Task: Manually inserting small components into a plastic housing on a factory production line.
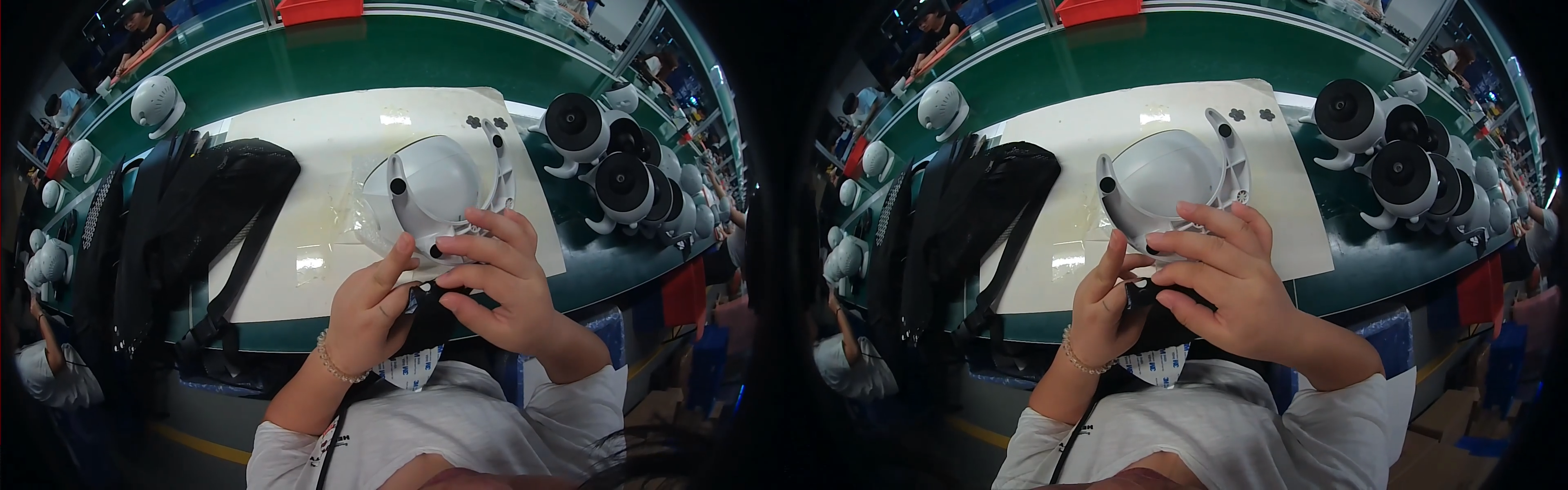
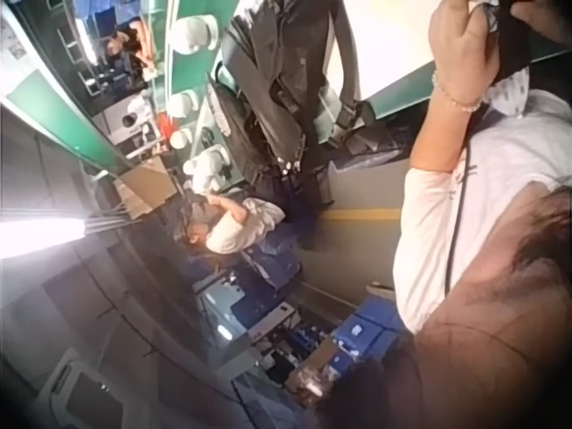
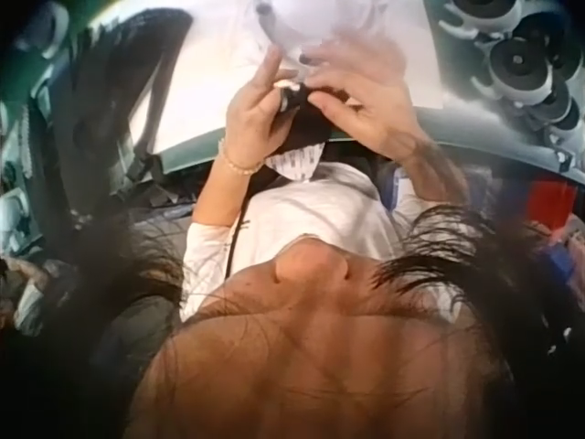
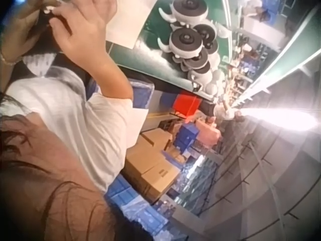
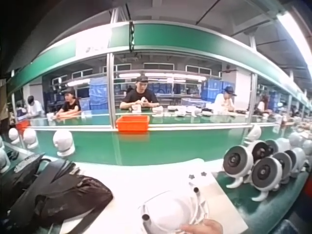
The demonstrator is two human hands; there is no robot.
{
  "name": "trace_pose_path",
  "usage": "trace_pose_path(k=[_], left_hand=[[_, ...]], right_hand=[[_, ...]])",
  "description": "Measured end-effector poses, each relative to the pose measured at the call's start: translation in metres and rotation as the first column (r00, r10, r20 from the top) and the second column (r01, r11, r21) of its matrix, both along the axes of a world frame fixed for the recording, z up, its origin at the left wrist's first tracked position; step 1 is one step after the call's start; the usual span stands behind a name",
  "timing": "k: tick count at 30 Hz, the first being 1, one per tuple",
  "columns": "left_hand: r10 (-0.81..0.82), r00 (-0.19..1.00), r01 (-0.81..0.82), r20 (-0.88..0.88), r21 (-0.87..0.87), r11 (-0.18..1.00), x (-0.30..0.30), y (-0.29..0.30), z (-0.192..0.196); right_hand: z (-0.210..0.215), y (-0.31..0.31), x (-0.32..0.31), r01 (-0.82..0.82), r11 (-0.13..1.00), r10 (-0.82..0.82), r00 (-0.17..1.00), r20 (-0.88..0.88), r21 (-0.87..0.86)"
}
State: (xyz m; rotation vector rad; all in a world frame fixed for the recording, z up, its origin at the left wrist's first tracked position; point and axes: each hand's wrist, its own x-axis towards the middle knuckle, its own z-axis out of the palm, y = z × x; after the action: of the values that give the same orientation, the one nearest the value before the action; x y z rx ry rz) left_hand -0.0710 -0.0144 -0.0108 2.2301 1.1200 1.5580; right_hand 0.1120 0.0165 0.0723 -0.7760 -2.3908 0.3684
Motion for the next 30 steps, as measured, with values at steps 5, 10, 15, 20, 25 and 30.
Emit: trace_pose_path(k=[5,10,15,20,25,30], left_hand=[[0.015,0.999,-0.013,-0.042,0.055,0.998,-0.001,0.001,0.002],[-0.001,0.999,0.003,-0.036,0.052,0.999,-0.002,-0.001,0.004],[0.001,1.000,0.000,-0.021,0.067,0.998,-0.001,0.001,0.002],[0.008,0.999,-0.007,-0.032,0.059,0.998,-0.002,0.000,0.003],[0.013,1.000,-0.012,-0.026,0.033,0.999,-0.003,0.000,0.001],[0.013,1.000,-0.012,-0.015,0.049,0.999,-0.002,-0.001,0.000]], right_hand=[[-0.003,-0.001,0.000,-0.005,1.000,0.005,1.000,-0.023,-0.007],[-0.011,-0.009,0.006,-0.012,0.958,0.029,0.998,-0.054,0.285],[-0.017,-0.007,-0.004,-0.046,0.985,0.089,0.960,-0.264,0.165],[-0.016,-0.013,-0.009,-0.048,0.953,0.102,0.981,-0.167,0.298],[-0.033,-0.005,-0.006,-0.063,0.978,0.153,0.864,-0.479,0.198],[-0.035,-0.009,-0.003,-0.139,0.990,0.125,0.834,-0.538,0.014]])
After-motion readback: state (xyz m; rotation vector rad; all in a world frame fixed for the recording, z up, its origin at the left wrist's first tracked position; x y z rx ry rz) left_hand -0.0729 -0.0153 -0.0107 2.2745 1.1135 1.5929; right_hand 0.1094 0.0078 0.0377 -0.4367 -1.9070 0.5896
